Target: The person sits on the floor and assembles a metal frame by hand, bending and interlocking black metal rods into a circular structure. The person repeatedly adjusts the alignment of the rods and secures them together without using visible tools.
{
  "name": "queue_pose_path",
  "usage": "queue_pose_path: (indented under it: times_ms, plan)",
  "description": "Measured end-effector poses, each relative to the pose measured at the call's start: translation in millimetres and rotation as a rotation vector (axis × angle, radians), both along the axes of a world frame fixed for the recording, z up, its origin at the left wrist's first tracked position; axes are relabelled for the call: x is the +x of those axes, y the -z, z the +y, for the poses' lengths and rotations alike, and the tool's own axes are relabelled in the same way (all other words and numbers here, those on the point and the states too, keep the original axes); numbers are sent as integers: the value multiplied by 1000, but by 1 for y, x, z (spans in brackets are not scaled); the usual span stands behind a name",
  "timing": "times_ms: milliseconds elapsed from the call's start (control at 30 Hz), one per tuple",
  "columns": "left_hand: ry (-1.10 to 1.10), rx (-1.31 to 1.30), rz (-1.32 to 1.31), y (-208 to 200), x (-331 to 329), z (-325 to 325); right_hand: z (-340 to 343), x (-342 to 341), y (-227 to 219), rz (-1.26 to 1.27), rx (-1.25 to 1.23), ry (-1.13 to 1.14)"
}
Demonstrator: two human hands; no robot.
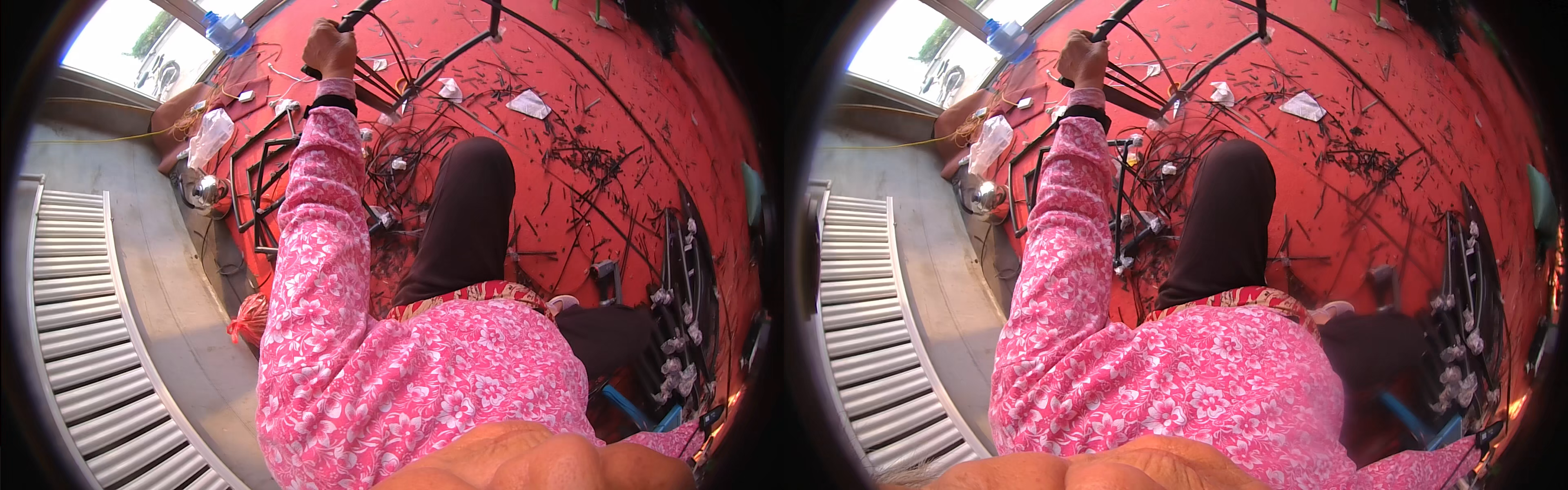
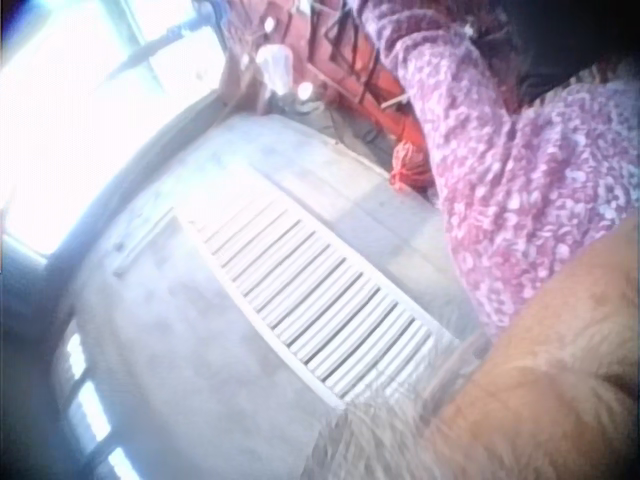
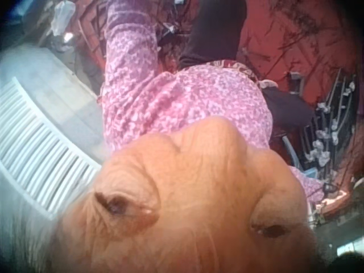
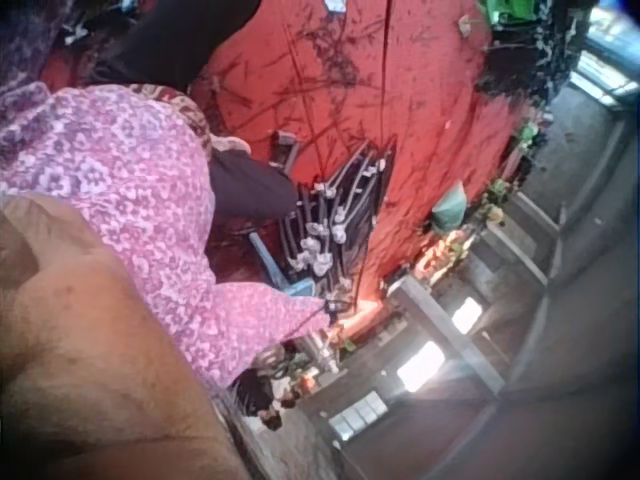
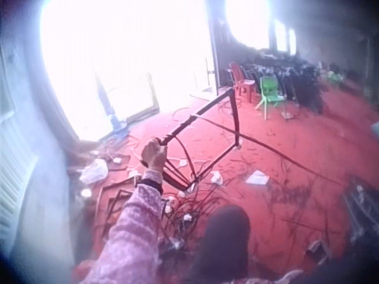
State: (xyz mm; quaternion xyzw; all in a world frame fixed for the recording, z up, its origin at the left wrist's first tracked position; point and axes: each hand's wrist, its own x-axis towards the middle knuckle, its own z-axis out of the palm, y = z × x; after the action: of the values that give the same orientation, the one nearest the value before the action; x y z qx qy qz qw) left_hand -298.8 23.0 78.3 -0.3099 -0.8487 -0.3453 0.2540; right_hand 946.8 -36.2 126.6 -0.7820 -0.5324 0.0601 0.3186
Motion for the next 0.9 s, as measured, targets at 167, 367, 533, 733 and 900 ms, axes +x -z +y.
queue_pose_path:
  times_ms: [167, 367, 533, 733, 900]
  plan:
    - [83, -4, 114, -18, 25, -6, 120, -69, 16, 205, -264, -448]
    - [203, -99, 139, -29, 57, 1, 176, -337, 34, 739, -557, -537]
    - [279, -145, 147, -19, 78, 5, 192, -472, -8, 554, -660, -710]
    - [349, -217, 135, 4, 88, 4, 186, -481, -18, 453, -709, -757]
    - [458, -249, 212, 14, 92, 7, 259, -382, -85, 1175, -308, -983]
